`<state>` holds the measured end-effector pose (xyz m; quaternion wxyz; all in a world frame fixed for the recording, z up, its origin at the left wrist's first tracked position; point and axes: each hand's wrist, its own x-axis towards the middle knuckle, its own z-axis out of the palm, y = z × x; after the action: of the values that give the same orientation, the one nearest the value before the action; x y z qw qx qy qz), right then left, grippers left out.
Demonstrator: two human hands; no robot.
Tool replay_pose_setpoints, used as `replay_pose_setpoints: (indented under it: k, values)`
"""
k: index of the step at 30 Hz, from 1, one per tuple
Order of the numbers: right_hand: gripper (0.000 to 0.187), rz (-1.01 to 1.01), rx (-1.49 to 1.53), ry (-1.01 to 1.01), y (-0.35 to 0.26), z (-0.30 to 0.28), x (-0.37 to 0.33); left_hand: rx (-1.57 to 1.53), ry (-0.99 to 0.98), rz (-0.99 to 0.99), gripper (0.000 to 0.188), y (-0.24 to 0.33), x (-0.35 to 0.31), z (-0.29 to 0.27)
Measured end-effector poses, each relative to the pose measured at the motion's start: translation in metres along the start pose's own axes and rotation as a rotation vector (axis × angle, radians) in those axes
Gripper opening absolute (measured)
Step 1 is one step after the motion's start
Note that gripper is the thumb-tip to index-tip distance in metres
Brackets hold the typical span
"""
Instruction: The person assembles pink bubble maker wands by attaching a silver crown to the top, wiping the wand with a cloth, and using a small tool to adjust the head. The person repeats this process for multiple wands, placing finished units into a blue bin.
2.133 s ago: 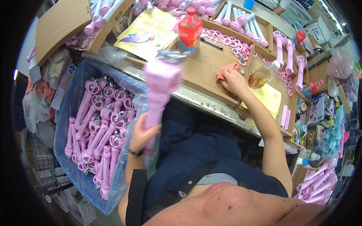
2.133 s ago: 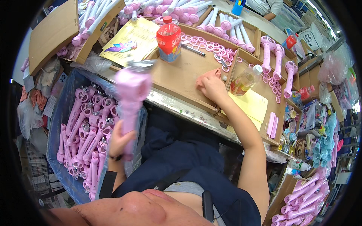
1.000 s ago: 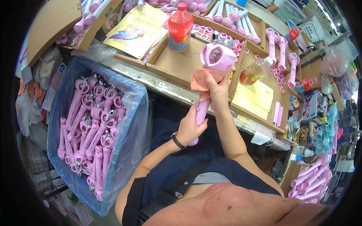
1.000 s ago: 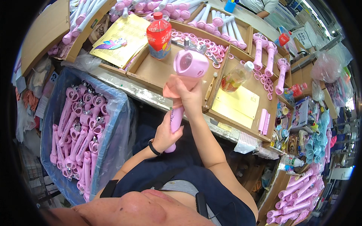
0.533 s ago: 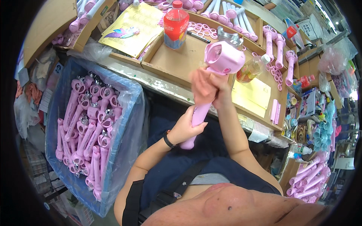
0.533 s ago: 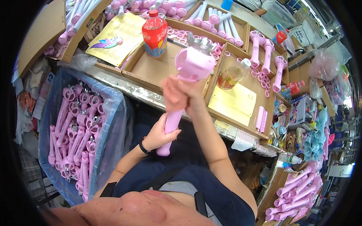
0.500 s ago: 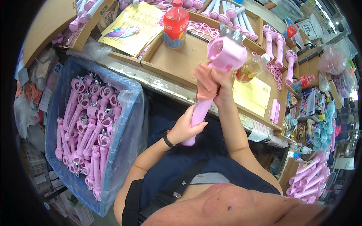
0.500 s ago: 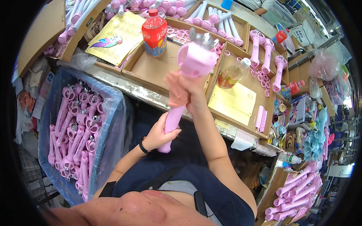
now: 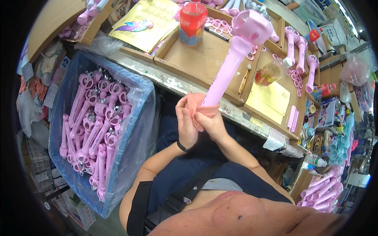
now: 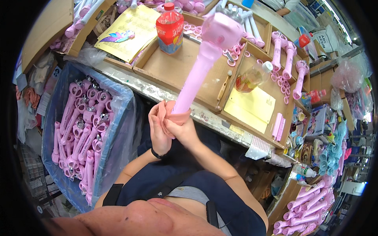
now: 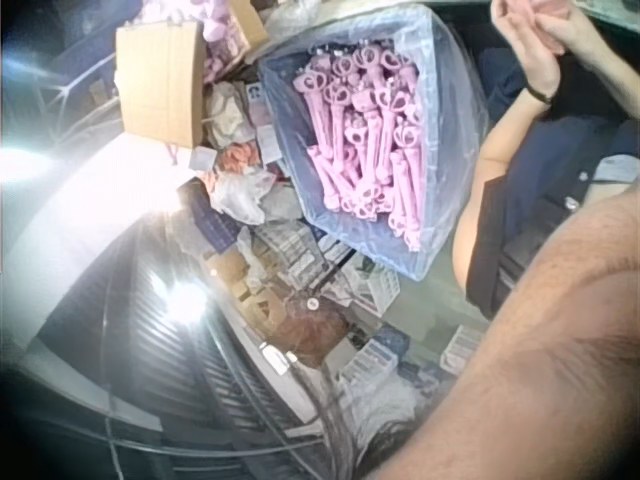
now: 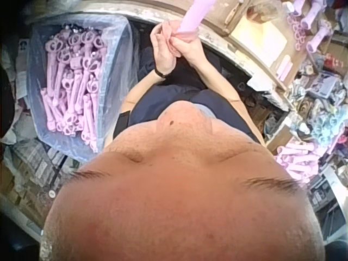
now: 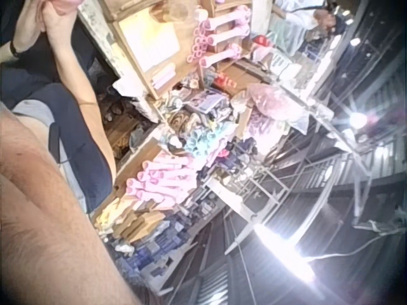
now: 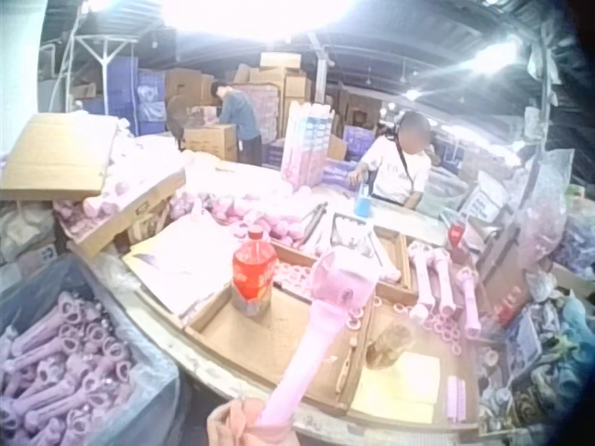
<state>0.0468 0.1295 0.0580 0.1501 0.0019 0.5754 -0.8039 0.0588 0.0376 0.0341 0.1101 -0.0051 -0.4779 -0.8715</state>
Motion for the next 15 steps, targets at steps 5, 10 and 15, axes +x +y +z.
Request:
replay_pose_setpoints:
  k: [5,10,15]
  values:
    - [0.054,-0.021,-0.544,-0.036,-0.008,-0.023,-0.018,0.164,-0.119,0.137,0.062,0.028,0.048,-0.028]
    - [0.055,0.404,-0.503,-0.364,-0.018,-0.020,-0.034,-0.431,-0.011,-0.070,0.064,0.055,0.083,-0.043]
    - [0.069,0.261,-0.159,-0.473,-0.003,-0.025,-0.044,-0.418,0.070,-0.128,0.059,0.060,0.083,-0.036]
